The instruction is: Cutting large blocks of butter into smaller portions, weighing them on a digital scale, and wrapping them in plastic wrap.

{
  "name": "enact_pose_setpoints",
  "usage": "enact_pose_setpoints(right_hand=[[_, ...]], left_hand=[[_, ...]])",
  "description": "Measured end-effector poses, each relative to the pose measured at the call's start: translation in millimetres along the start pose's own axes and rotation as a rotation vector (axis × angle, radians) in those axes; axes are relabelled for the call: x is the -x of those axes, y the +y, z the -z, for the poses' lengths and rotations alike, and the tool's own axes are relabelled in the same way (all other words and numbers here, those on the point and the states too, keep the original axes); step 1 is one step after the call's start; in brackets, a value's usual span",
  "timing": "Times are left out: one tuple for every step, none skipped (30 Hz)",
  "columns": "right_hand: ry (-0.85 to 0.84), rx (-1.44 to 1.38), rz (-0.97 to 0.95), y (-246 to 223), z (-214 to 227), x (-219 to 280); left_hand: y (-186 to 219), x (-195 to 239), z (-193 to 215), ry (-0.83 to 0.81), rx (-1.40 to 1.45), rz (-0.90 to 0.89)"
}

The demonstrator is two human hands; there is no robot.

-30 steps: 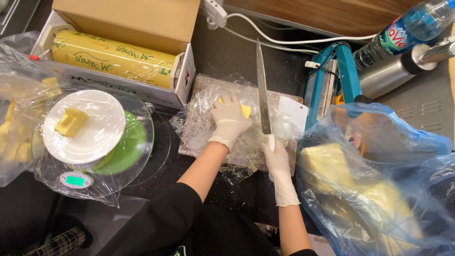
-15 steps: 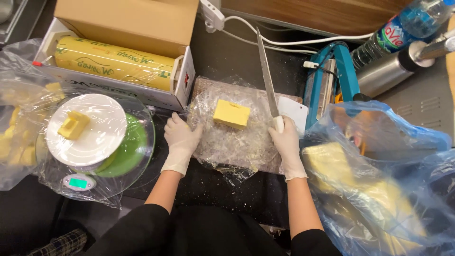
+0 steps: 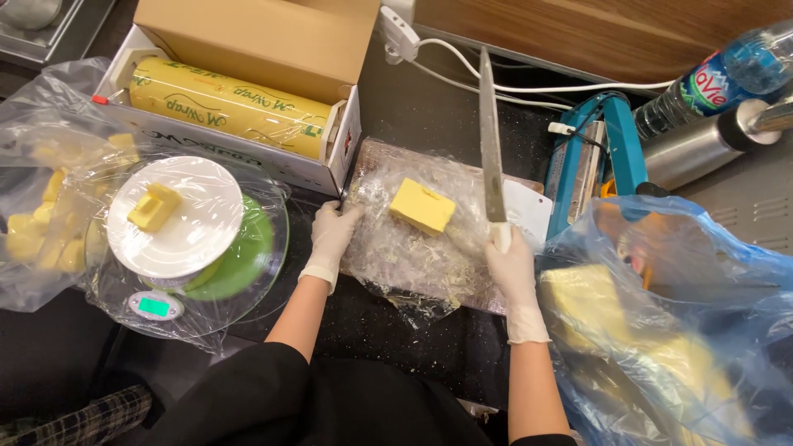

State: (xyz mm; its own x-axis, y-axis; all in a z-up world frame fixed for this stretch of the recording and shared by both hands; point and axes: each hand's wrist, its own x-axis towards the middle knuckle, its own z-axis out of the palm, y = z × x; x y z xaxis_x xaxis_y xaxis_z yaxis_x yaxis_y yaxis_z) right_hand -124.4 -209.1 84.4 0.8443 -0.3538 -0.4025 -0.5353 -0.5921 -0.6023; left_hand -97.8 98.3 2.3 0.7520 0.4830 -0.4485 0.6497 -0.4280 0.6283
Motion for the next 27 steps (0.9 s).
enact_pose_setpoints(right_hand=[[0.019,-0.01,0.007,0,2,4],[0.015,-0.01,0.01,6,2,6],[0.035,-0.017,-0.014,12,3,9],[0.055,-0.023,-0.038,19,4,11],[0.052,-0.024,-0.035,18,8,17],[0.069,-0.047,-0.064,19,13,23],[0.085,-0.07,-0.093,20,18,30],[0.086,-0.071,-0.096,34,17,26],[0.106,-0.069,-0.093,48,17,22],[0.128,-0.064,-0.092,63,17,19],[0.13,-0.064,-0.097,66,18,20],[0.137,-0.049,-0.127,69,17,21],[0.144,-0.034,-0.158,72,17,23],[0.144,-0.034,-0.16,71,21,27],[0.149,-0.025,-0.161,69,24,32],[0.155,-0.015,-0.16,67,28,36],[0.157,-0.016,-0.161,75,27,31],[0.176,-0.037,-0.156,82,26,27],[0.194,-0.059,-0.151,90,25,22],[0.196,-0.06,-0.153,89,26,25],[0.195,-0.053,-0.149,87,27,27],[0.194,-0.046,-0.144,86,28,28],[0.196,-0.048,-0.146,80,30,33],[0.195,-0.049,-0.15,75,31,38],[0.193,-0.05,-0.153,69,32,43],[0.193,-0.051,-0.156,69,32,43],[0.191,-0.055,-0.153,70,32,42]], left_hand=[[7,8,8,-0.07,-0.02,-0.01],[8,11,10,-0.066,-0.02,-0.008],[9,13,12,-0.035,-0.076,-0.03],[10,15,14,-0.005,-0.132,-0.053],[12,21,16,-0.002,-0.132,-0.051],[14,29,18,0.031,-0.146,-0.143],[16,37,19,0.064,-0.16,-0.236],[16,39,18,0.062,-0.163,-0.236],[16,41,16,0.103,-0.137,-0.393],[16,44,12,0.143,-0.109,-0.549],[13,35,3,0.138,-0.11,-0.55],[11,26,-6,0.144,-0.14,-0.673],[8,17,-15,0.149,-0.17,-0.797],[16,18,-15,0.146,-0.171,-0.797],[24,19,-14,0.132,-0.23,-0.854],[33,19,-13,0.119,-0.287,-0.912],[35,15,-20,0.117,-0.286,-0.914],[36,12,-26,0.098,-0.384,-0.891],[37,9,-34,0.079,-0.481,-0.867],[39,7,-39,0.077,-0.481,-0.87],[40,5,-45,0.103,-0.545,-0.875],[42,3,-51,0.13,-0.609,-0.881],[51,4,-51,0.128,-0.609,-0.884],[60,6,-50,0.065,-0.617,-0.844],[68,7,-48,0.002,-0.625,-0.804],[68,9,-52,-0.001,-0.627,-0.805],[69,12,-56,-0.066,-0.649,-0.776]])
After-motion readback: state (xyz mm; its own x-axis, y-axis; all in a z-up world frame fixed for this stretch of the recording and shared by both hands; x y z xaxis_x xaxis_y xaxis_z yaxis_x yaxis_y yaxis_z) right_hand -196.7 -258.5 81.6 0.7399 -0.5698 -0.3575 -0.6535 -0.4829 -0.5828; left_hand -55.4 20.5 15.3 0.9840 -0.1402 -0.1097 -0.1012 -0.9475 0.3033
